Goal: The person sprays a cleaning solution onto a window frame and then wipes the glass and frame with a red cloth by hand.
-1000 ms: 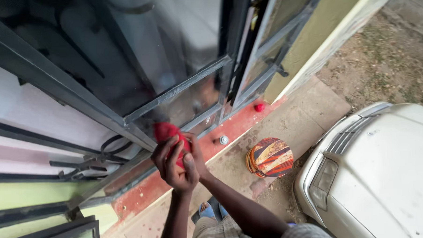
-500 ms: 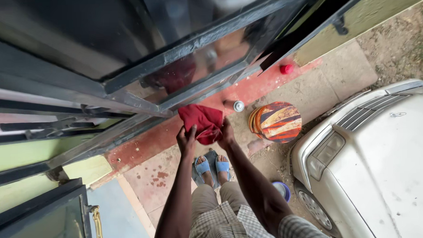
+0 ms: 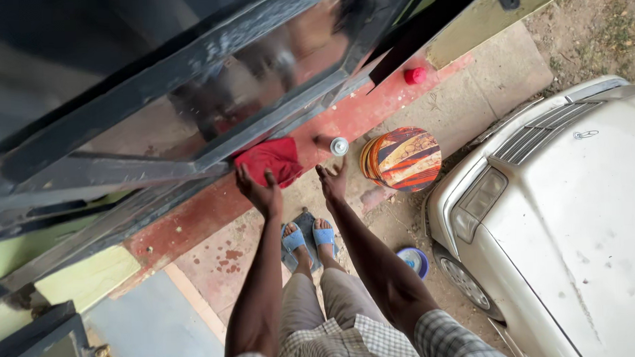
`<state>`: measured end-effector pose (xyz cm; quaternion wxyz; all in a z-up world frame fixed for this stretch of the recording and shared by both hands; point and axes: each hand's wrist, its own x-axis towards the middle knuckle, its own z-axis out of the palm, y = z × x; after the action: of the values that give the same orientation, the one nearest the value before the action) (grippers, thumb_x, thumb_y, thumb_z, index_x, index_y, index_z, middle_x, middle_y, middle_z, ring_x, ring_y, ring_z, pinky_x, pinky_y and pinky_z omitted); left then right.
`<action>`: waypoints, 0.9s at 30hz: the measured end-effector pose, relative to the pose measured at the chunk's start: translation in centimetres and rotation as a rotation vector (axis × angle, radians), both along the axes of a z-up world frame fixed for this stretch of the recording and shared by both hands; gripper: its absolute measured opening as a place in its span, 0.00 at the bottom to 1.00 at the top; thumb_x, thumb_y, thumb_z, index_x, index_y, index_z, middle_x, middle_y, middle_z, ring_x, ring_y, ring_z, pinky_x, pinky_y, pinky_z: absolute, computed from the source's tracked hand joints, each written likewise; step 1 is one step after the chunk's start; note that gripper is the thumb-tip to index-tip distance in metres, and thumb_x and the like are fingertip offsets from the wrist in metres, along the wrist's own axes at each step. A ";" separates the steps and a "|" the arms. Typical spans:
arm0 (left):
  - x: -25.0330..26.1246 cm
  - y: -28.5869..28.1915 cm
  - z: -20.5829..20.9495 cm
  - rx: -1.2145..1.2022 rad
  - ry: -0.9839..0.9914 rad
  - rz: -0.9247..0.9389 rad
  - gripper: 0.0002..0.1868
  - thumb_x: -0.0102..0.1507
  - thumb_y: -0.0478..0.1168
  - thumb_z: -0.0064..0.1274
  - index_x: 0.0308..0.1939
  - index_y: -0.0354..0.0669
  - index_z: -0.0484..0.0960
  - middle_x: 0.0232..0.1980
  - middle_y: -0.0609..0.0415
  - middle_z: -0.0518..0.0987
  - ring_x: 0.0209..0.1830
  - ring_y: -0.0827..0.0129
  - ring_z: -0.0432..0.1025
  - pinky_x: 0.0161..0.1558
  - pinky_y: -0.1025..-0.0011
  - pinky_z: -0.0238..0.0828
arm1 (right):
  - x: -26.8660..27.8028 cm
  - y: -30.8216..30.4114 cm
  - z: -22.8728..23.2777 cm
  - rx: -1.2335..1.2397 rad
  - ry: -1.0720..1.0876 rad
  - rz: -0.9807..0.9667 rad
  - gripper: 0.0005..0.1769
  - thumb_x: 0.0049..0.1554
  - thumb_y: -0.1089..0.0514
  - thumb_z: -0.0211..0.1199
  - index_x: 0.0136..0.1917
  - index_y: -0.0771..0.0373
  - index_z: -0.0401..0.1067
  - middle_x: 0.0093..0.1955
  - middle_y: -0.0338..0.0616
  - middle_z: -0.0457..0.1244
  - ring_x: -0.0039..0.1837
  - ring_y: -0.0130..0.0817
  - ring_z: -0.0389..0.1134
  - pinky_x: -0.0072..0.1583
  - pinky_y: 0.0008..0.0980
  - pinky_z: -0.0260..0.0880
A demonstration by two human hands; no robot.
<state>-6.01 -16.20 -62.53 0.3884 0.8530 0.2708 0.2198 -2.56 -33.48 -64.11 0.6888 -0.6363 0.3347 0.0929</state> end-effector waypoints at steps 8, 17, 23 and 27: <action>5.7 -8.5 10.4 -0.290 -0.182 -0.602 0.39 0.64 0.42 0.63 0.75 0.34 0.64 0.73 0.39 0.70 0.73 0.51 0.65 0.71 0.58 0.60 | 5.0 -2.7 3.3 -0.421 -0.564 0.221 0.33 0.55 0.60 0.74 0.69 0.64 0.63 0.62 0.53 0.63 0.62 0.39 0.67 0.61 0.36 0.71; 7.6 -12.5 32.0 -0.607 -0.165 -0.880 0.28 0.59 0.44 0.69 0.59 0.34 0.81 0.55 0.51 0.84 0.57 0.69 0.77 0.62 0.70 0.71 | 0.8 -7.8 27.1 -0.341 -0.764 0.228 0.31 0.59 0.62 0.70 0.69 0.65 0.59 0.60 0.48 0.63 0.60 0.31 0.67 0.61 0.34 0.72; 7.2 -13.5 39.6 -0.779 -0.343 -1.194 0.26 0.68 0.49 0.60 0.63 0.35 0.79 0.63 0.51 0.77 0.67 0.66 0.70 0.72 0.66 0.63 | -0.9 -9.9 39.6 -0.284 -0.923 0.248 0.63 0.53 0.54 0.74 0.86 0.63 0.33 0.72 0.53 0.56 0.72 0.40 0.59 0.72 0.40 0.59; 8.0 -14.2 41.6 -0.888 -0.320 -1.264 0.29 0.68 0.54 0.58 0.64 0.36 0.78 0.67 0.52 0.72 0.71 0.66 0.66 0.72 0.66 0.61 | -1.1 -11.4 42.6 -0.416 -0.965 0.312 0.67 0.52 0.50 0.76 0.86 0.62 0.32 0.79 0.54 0.51 0.80 0.45 0.55 0.79 0.45 0.51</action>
<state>2.01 -30.41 -20.88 0.7782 0.5683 -0.2623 -0.0514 -3.65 -44.85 -21.51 0.6019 -0.7714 -0.1064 -0.1768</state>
